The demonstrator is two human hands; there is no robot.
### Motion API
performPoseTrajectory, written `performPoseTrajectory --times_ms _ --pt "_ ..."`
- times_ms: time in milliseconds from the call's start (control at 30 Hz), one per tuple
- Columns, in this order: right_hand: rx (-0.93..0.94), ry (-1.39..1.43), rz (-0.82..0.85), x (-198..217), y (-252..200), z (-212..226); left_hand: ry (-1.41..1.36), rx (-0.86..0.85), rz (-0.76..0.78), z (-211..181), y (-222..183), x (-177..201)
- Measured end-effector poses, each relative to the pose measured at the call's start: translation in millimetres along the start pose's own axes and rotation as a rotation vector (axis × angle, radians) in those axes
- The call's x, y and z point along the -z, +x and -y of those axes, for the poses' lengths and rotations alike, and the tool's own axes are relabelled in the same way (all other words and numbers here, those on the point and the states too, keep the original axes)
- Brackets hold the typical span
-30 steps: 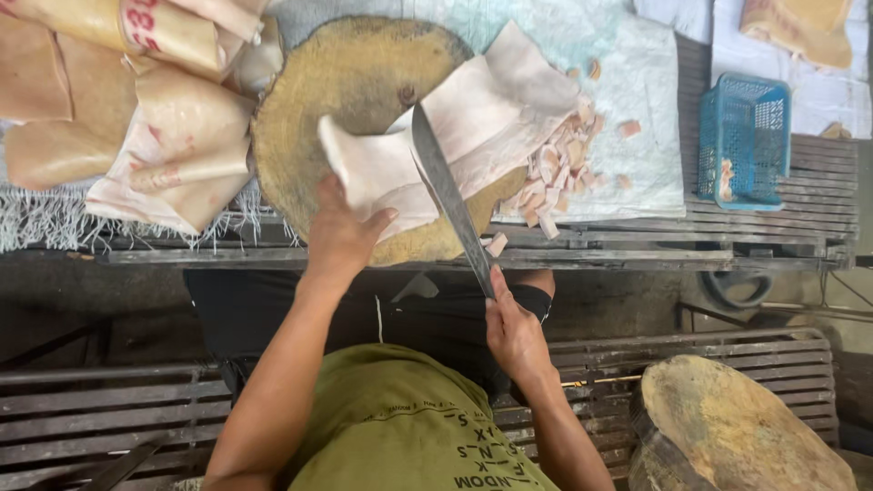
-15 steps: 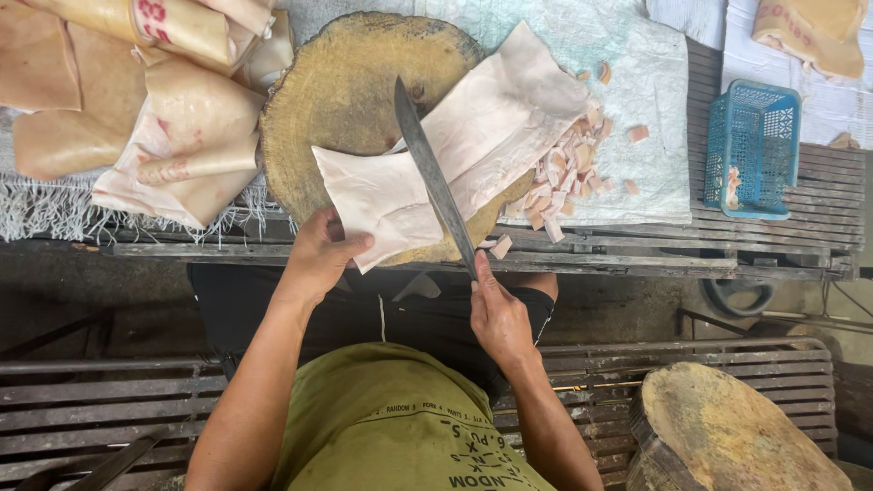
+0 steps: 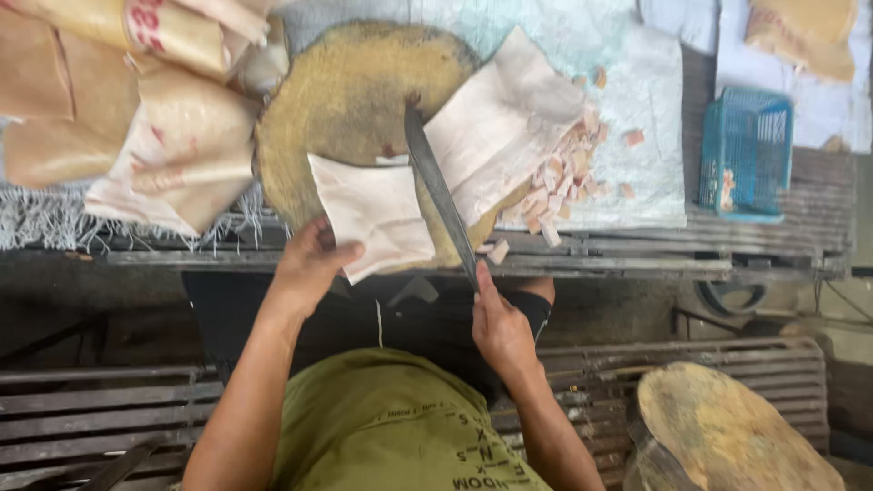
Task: The person uses a large knife to cut a piece of pale meat into small cubes on a round wooden cutting board. The cut pieces are pushed to the side of the board as the person continues slicing.
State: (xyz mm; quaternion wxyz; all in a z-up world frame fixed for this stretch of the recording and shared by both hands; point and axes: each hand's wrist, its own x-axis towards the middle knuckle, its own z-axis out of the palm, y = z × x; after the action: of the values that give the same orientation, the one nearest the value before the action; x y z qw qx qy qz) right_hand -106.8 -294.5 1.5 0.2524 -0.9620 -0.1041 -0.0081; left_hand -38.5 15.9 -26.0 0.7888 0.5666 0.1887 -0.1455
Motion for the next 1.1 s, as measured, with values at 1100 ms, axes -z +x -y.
performPoseTrajectory --times_ms 1100 --pt "-0.343 0.481 -0.053 -9 26 -5 1.337 -0.956 -0.003 -71 99 -54"
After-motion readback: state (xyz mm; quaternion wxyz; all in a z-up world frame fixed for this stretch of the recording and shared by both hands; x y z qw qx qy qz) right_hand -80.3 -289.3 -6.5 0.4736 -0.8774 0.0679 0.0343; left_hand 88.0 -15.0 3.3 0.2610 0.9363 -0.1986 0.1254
